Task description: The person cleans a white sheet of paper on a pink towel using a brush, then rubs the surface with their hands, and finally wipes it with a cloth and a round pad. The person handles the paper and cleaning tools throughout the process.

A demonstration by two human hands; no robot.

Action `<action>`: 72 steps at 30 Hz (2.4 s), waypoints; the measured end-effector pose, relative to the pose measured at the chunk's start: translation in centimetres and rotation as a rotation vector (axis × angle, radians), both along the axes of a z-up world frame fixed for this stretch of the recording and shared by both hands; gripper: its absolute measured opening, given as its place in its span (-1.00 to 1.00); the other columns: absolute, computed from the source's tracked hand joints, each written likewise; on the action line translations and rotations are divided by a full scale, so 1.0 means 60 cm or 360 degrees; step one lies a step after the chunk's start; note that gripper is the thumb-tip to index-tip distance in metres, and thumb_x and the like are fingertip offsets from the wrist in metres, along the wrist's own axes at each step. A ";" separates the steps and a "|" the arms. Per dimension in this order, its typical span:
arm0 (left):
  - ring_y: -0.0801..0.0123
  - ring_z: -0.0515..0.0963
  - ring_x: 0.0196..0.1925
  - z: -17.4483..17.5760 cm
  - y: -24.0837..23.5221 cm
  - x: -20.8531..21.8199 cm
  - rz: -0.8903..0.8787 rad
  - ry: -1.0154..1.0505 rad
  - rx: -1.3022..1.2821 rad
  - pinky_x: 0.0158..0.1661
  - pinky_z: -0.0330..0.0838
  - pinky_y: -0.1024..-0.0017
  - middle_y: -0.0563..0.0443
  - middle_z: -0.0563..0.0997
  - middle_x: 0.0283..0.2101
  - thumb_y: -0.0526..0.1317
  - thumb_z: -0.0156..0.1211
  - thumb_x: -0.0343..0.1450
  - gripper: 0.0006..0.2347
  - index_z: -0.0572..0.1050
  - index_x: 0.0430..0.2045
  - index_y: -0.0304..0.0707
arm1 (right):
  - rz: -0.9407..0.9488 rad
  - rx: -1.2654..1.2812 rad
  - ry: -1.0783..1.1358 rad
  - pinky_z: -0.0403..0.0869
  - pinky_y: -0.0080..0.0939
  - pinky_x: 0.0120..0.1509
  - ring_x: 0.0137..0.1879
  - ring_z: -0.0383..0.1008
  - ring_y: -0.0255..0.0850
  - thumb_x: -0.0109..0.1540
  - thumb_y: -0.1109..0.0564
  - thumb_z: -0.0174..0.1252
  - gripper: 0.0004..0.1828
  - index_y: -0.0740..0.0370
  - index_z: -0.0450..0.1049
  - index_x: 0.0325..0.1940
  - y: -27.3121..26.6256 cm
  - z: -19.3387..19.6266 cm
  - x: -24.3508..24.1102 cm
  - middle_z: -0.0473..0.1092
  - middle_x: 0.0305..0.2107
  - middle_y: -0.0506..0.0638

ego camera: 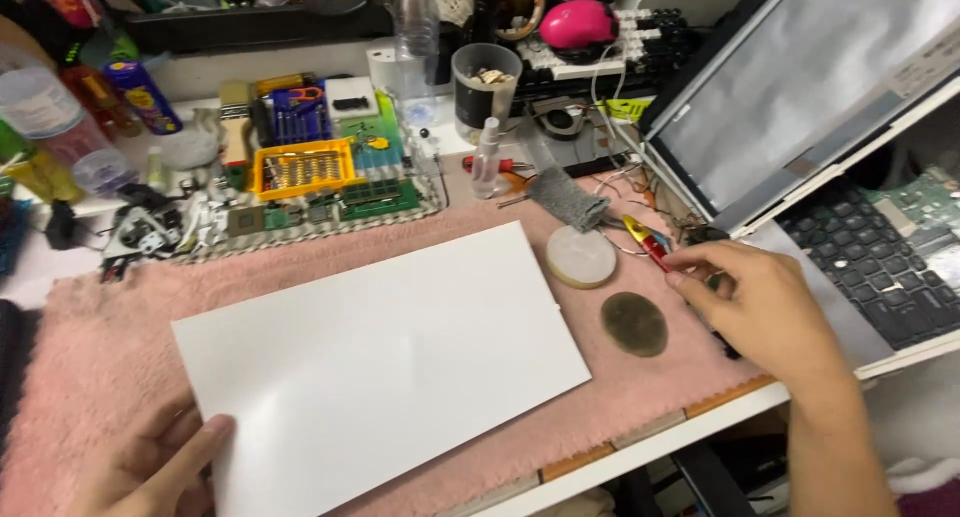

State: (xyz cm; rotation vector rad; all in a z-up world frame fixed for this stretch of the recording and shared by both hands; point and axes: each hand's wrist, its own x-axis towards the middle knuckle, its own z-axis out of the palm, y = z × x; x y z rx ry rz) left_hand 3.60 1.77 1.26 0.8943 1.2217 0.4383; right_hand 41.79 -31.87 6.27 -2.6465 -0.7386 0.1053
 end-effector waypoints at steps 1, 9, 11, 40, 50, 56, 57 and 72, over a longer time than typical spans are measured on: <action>-0.12 0.58 0.39 -0.005 -0.004 0.002 0.0061 0.0036 0.0082 0.28 0.38 -0.07 -0.24 0.64 0.44 -0.53 -0.09 0.70 -0.57 0.45 0.52 -0.35 | -0.0049 0.0029 -0.0039 0.49 -0.17 0.07 -0.28 0.56 -0.18 0.34 0.04 0.38 -0.72 -0.08 0.85 0.10 -0.002 -0.007 0.008 0.79 -0.07 -0.21; -0.26 0.63 0.33 -0.183 0.052 -0.030 -0.0004 0.0159 0.0656 0.29 0.41 -0.14 -0.59 0.65 0.29 -0.51 0.15 0.57 -0.59 0.51 0.38 -0.66 | -0.0161 -0.0129 -0.0084 0.57 -0.10 0.15 -0.06 0.68 -0.22 0.37 -0.07 0.39 -0.78 -0.06 0.82 0.03 -0.031 -0.031 0.053 0.76 -0.15 -0.16; -0.17 0.62 0.35 -0.199 0.067 -0.031 -0.0074 0.0234 0.0683 0.34 0.41 -0.06 -0.54 0.67 0.30 -0.54 0.21 0.57 -0.61 0.54 0.36 -0.64 | -0.0190 0.0015 0.0097 0.67 0.02 0.08 -0.05 0.76 0.01 0.25 0.10 0.53 -0.63 0.08 0.83 0.16 -0.027 -0.037 0.049 0.78 -0.09 0.15; 0.40 0.87 0.11 -0.001 0.045 -0.098 -0.0330 0.0384 0.1443 0.20 0.71 0.41 0.07 0.89 0.14 -0.15 0.41 0.49 -0.72 0.75 0.09 -0.10 | 0.0580 -0.0318 -0.0391 0.31 0.10 0.68 0.55 0.47 0.11 0.11 -0.50 0.39 -0.12 0.02 0.64 0.36 0.175 -0.083 -0.074 0.58 0.27 0.13; -0.02 0.57 0.34 -0.052 0.049 -0.094 -0.0729 0.0211 0.2211 0.29 0.44 0.04 -0.26 0.55 0.31 0.06 0.54 0.47 -0.33 0.37 0.37 -0.34 | 0.2421 0.0196 -0.0345 0.41 0.33 0.53 0.43 0.41 0.29 0.48 -0.23 0.18 -0.36 -0.09 0.38 0.64 0.438 -0.113 -0.269 0.31 0.35 0.34; -0.05 0.56 0.38 -0.058 0.053 -0.095 -0.0704 0.0174 0.2126 0.37 0.42 0.07 -0.27 0.54 0.34 0.13 0.70 0.32 -0.16 0.33 0.37 -0.37 | 0.2761 0.0349 -0.0276 0.45 0.52 0.67 0.61 0.37 0.39 0.43 0.03 0.22 -0.43 0.05 0.37 0.55 0.497 -0.113 -0.265 0.31 0.53 0.40; -0.05 0.56 0.38 -0.058 0.053 -0.097 -0.0703 0.0172 0.2104 0.37 0.42 0.07 -0.27 0.54 0.34 0.13 0.70 0.32 -0.16 0.33 0.37 -0.37 | 0.2764 0.0334 -0.0256 0.45 0.52 0.67 0.61 0.37 0.39 0.43 0.03 0.22 -0.43 0.05 0.37 0.55 0.503 -0.118 -0.265 0.31 0.53 0.40; -0.01 0.57 0.38 -0.051 0.062 -0.089 -0.0730 0.0276 0.1894 0.38 0.40 0.10 -0.22 0.57 0.32 0.15 0.76 0.27 -0.13 0.33 0.34 -0.31 | 0.2967 0.0362 -0.0039 0.47 0.59 0.56 0.55 0.41 0.51 0.48 -0.12 0.03 -0.58 0.09 0.55 0.30 0.549 -0.115 -0.251 0.37 0.42 0.41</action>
